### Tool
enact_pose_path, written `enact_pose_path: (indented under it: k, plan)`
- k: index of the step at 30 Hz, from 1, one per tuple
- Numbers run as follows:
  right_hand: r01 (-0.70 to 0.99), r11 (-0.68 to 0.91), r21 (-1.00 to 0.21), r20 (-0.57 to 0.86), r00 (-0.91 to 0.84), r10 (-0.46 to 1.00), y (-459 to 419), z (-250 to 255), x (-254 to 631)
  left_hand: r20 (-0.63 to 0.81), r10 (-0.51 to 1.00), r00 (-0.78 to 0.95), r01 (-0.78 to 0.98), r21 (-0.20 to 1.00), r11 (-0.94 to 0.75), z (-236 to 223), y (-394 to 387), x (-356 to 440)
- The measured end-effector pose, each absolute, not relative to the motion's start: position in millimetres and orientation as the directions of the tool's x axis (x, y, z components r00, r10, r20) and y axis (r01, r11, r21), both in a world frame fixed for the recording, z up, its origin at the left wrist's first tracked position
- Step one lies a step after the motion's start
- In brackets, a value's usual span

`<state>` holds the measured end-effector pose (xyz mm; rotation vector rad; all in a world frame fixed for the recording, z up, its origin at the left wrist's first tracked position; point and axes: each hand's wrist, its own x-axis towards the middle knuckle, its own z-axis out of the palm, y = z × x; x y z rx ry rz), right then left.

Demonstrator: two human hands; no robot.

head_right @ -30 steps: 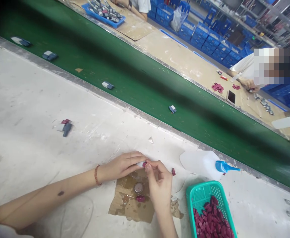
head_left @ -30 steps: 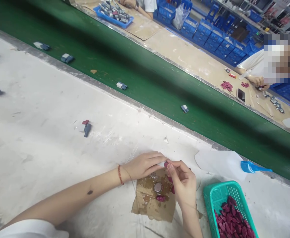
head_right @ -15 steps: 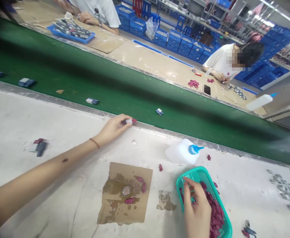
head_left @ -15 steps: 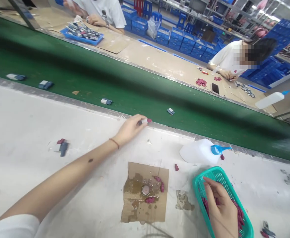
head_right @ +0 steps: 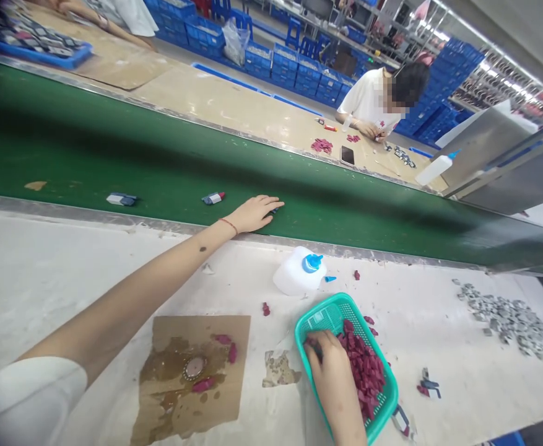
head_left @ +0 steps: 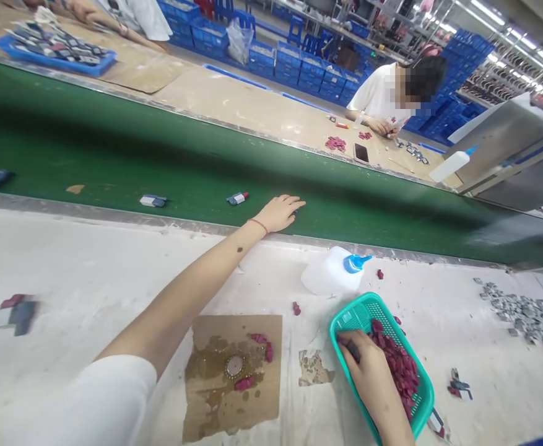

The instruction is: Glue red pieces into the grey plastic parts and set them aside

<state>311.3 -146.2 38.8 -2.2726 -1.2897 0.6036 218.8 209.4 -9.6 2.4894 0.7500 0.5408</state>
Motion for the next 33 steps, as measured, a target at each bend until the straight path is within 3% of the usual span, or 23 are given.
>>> enact_pose_path:
  k: [3, 9, 14, 18, 23, 28, 33]
  plan:
    - [0.548, -0.487, -0.680, -0.175, 0.524, 0.834, -145, 40, 314, 0.197, 0.620, 0.759, 0.399, 0.612, -0.683, -9, 208, 239]
    - [0.085, -0.460, -0.884, -0.288, 0.675, 0.679, -149, 54, 313, 0.169, 0.745, 0.645, 0.334, 0.815, -0.474, 7, 190, 237]
    - [-0.051, -0.369, -0.928, -0.304, 0.676, 0.672, -143, 56, 294, 0.030, 0.788, 0.615, 0.231, 0.949, -0.217, 20, 153, 175]
    - [0.074, -0.300, -0.951, -0.204, 0.580, 0.788, -120, 48, 264, -0.091, 0.792, 0.604, 0.117, 0.993, 0.024, 22, 113, 103]
    - [0.425, -0.109, -0.899, -0.008, 0.232, 0.973, -85, 40, 220, -0.193, 0.875, 0.443, -0.108, 0.958, 0.266, 14, 71, 39]
    - [0.583, 0.140, -0.800, 0.101, -0.098, 0.990, -75, 31, 197, -0.309, 0.892, 0.330, -0.187, 0.905, 0.382, 13, 45, 12]
    - [0.674, 0.227, -0.704, 0.124, -0.198, 0.972, -78, 22, 198, -0.422, 0.822, 0.383, -0.236, 0.815, 0.529, 17, 32, 4]
